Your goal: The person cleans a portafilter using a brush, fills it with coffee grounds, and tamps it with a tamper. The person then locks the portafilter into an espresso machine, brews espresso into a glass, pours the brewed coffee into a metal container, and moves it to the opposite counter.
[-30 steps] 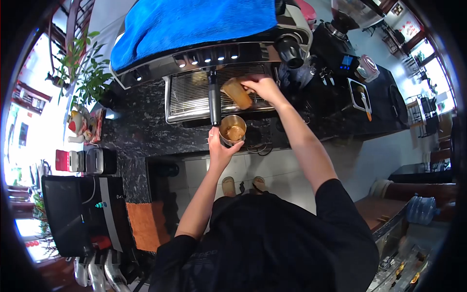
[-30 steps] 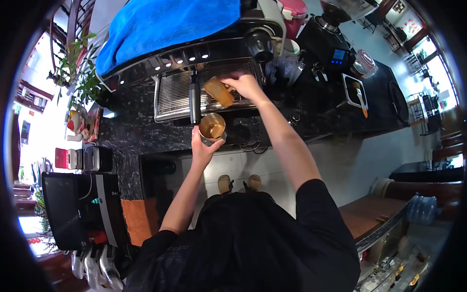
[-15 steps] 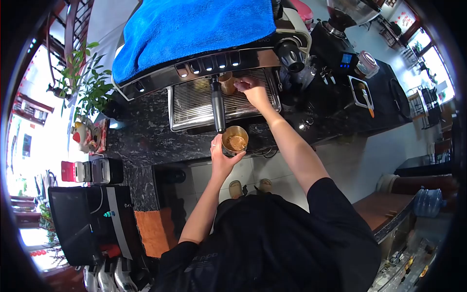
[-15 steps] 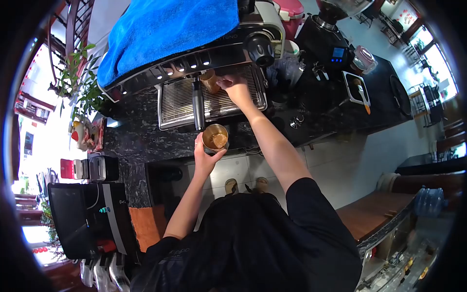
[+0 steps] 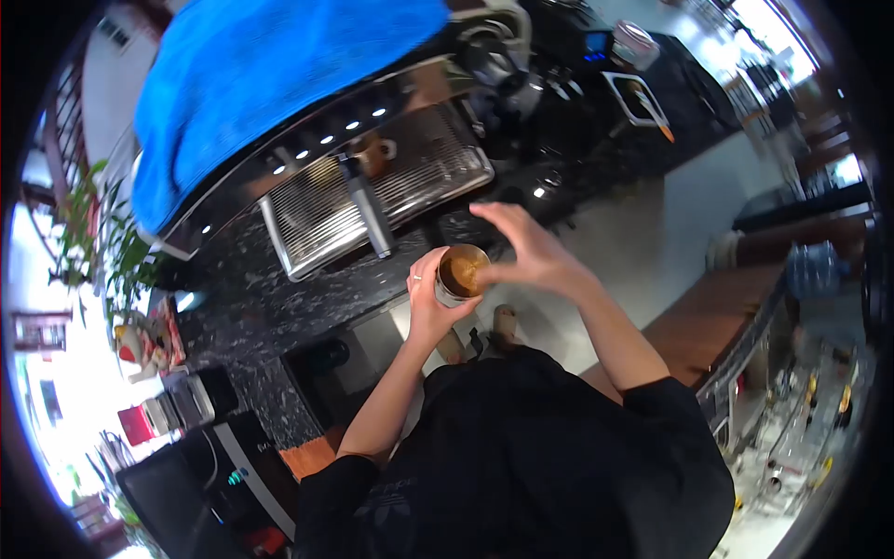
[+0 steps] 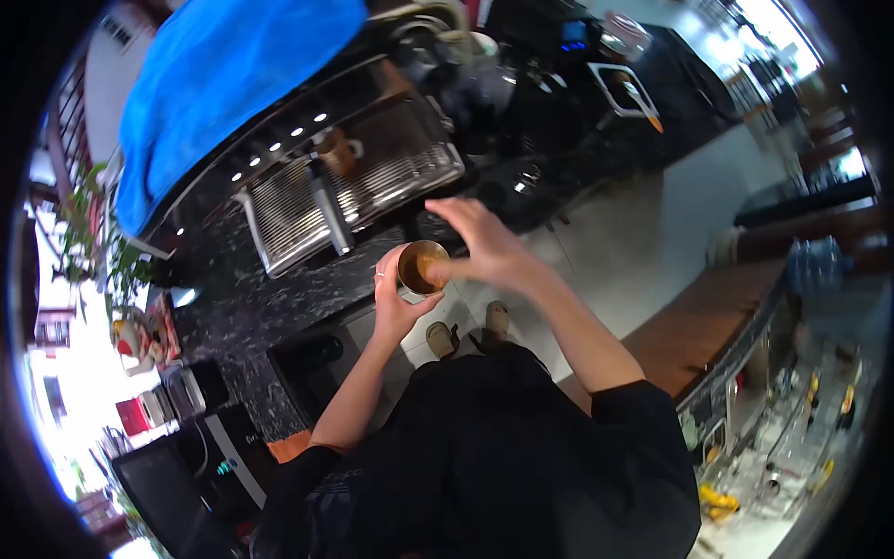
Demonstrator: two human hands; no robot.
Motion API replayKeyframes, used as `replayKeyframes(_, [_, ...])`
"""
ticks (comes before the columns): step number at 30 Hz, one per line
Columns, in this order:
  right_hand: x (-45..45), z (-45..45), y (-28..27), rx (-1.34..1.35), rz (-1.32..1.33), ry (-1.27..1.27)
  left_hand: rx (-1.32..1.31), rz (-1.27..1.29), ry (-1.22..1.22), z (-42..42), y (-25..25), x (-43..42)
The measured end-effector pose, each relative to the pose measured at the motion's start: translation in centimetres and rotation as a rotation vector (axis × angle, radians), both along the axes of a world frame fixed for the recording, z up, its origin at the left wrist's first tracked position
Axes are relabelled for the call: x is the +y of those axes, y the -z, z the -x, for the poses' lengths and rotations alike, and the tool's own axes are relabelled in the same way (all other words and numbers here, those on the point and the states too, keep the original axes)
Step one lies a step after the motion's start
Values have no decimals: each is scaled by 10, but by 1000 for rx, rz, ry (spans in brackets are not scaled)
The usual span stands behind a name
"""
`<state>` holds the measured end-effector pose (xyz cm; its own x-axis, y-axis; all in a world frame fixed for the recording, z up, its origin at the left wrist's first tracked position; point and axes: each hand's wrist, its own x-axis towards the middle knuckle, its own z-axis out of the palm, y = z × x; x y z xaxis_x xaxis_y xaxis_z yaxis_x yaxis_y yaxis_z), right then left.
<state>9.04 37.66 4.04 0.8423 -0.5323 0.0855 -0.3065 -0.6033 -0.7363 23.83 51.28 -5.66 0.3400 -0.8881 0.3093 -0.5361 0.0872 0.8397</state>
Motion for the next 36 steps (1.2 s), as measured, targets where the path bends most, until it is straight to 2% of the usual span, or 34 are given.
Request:
replayKeyframes(4, [49, 57, 2, 104, -15, 161, -34, 29, 212, 39, -7, -24])
replayKeyframes(10, [81, 151, 21, 144, 200, 680, -35, 41, 540, 137, 1, -59])
replayKeyframes(13, [87, 217, 31, 181, 175, 851, -21, 17, 674, 210, 6, -75])
replayKeyframes(15, [93, 260, 41, 326, 187, 971, -27, 42, 778, 258, 11, -84])
replayKeyframes(18, [105, 337, 48, 309, 172, 1143, -92, 20, 970, 342, 20, -99])
replayKeyframes(21, [121, 412, 48, 306, 162, 1290, -11, 25, 1175, 429, 21, -107])
replayKeyframes(24, [143, 478, 52, 303, 202, 1530, -204, 69, 1422, 508, 12, -119])
replayKeyframes(26, [161, 521, 49, 303, 193, 1691, -174, 43, 1566, 554, 5, -125])
replayKeyframes(28, [182, 560, 46, 355, 63, 1893, -244, 4, 1673, 588, 18, -140])
replayKeyframes(31, [218, 612, 58, 343, 121, 2233, -305, -52, 1767, 626, 54, -170])
replayKeyframes(34, [243, 656, 66, 414, -17, 2483, -373, -330, 1786, 652, 107, -212])
replayKeyframes(35, [252, 669, 74, 383, -15, 2543, -408, -457, 1791, 659, 119, -227])
replayKeyframes(36, [255, 679, 77, 413, 24, 2581, -441, -473, 1769, 664, 139, -244])
